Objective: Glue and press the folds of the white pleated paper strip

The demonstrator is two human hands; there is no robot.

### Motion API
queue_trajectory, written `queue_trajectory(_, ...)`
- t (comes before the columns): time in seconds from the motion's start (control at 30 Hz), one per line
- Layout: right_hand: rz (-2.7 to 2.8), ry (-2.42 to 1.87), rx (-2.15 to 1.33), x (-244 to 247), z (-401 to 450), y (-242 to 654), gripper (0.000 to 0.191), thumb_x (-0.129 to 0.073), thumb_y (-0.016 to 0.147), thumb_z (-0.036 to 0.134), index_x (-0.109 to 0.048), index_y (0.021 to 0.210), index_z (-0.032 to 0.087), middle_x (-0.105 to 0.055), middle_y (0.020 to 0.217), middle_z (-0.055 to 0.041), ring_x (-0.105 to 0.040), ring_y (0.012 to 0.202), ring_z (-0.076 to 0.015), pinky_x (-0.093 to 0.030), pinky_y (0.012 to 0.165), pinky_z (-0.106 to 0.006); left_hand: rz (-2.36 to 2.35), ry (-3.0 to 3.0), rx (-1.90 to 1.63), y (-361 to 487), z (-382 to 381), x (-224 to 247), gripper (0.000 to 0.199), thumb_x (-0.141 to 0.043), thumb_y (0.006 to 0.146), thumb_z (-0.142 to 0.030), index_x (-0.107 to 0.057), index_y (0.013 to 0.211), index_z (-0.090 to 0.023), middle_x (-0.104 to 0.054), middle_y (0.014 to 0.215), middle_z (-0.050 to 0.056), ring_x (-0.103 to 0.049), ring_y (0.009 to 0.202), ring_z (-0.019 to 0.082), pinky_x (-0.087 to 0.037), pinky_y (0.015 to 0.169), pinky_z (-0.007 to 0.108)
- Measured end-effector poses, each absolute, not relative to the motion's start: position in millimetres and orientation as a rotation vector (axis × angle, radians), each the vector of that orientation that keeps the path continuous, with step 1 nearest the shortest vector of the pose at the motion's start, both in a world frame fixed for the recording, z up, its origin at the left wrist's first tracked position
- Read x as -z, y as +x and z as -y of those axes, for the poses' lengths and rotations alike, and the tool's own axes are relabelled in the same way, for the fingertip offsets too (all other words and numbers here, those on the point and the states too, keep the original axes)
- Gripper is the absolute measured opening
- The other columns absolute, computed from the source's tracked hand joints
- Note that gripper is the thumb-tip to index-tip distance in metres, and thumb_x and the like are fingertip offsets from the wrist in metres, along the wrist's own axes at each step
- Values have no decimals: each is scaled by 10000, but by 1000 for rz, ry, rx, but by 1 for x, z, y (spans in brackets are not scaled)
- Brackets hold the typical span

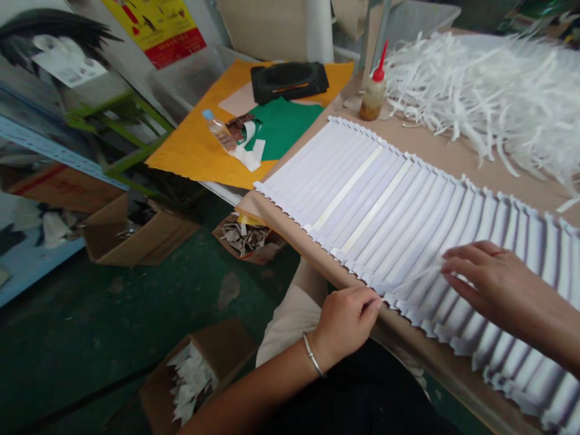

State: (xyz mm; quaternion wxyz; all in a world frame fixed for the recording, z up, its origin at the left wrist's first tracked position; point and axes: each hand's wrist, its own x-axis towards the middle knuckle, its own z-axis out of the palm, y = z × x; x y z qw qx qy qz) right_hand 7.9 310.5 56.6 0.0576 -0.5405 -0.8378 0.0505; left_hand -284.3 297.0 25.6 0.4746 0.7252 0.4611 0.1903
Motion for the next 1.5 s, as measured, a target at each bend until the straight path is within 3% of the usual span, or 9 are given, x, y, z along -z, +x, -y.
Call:
queue_trajectory(0.07,2537,-1478,-231,-54,-314,-27,186,-557,964,305,-723,989,224,-658,1334,-127,-601,1181,-324,-499,913,-489,-1140,1766,-482,-284,-298,-25,196,-552,986,-242,-689,858,-186,-710,831,17,-648,773,152,-429,701,252)
queue_trajectory(0.13,2491,-1291,-425,-54,-315,-59,205,-543,981,268,-683,1125,225,-635,1380,-120,-576,1252,-300,-483,972,-477,-1157,1744,-504,-284,-301,-25,191,-556,977,-232,-665,828,-186,-701,796,11,-636,737,145,-412,676,250)
queue_trajectory(0.2,2457,-1207,-665,-52,-316,-81,221,-503,1000,226,-660,1156,224,-714,1205,-99,-652,1109,-239,-502,937,-416,-1195,1710,-521,-286,-304,-24,178,-565,959,-220,-646,804,-185,-685,753,3,-612,689,137,-388,638,248)
queue_trajectory(0.3,2370,-1337,-955,-48,-323,-90,185,-490,1011,257,-669,998,213,-724,924,-54,-676,810,-180,-513,740,-322,-1248,1631,-533,-290,-309,-20,220,-580,965,-292,-644,784,-184,-664,707,-4,-582,647,130,-375,607,244)
queue_trajectory(0.4,2303,-1436,-1080,-42,-340,-86,185,-529,993,320,-663,926,212,-702,869,-39,-660,755,-163,-483,663,-281,-1246,1533,-544,-294,-314,-14,289,-554,986,-365,-657,790,-179,-647,679,-4,-578,638,129,-390,594,232)
queue_trajectory(0.73,2399,-1624,-785,-30,-394,-93,224,-549,934,379,-693,863,224,-714,770,-25,-625,657,-170,-413,618,-283,-1360,1460,-609,-323,-321,-4,231,-535,992,-325,-686,901,-174,-659,682,-3,-626,663,136,-443,603,218)
queue_trajectory(1.07,2386,-1717,-732,-30,-410,-91,267,-532,924,420,-690,850,219,-724,775,-33,-625,654,-174,-423,622,-285,-1340,2014,-648,-324,-322,-4,205,-476,1030,-219,-669,1088,-181,-760,1024,55,-720,932,171,-550,848,294)
queue_trajectory(1.5,2352,-1766,-741,-31,-414,-94,253,-553,892,416,-693,832,215,-708,708,-29,-614,593,-165,-415,584,-282,-1349,2438,-384,-314,-335,-12,362,-420,1026,-203,-594,1343,-212,-687,899,43,-643,776,202,-515,687,356)
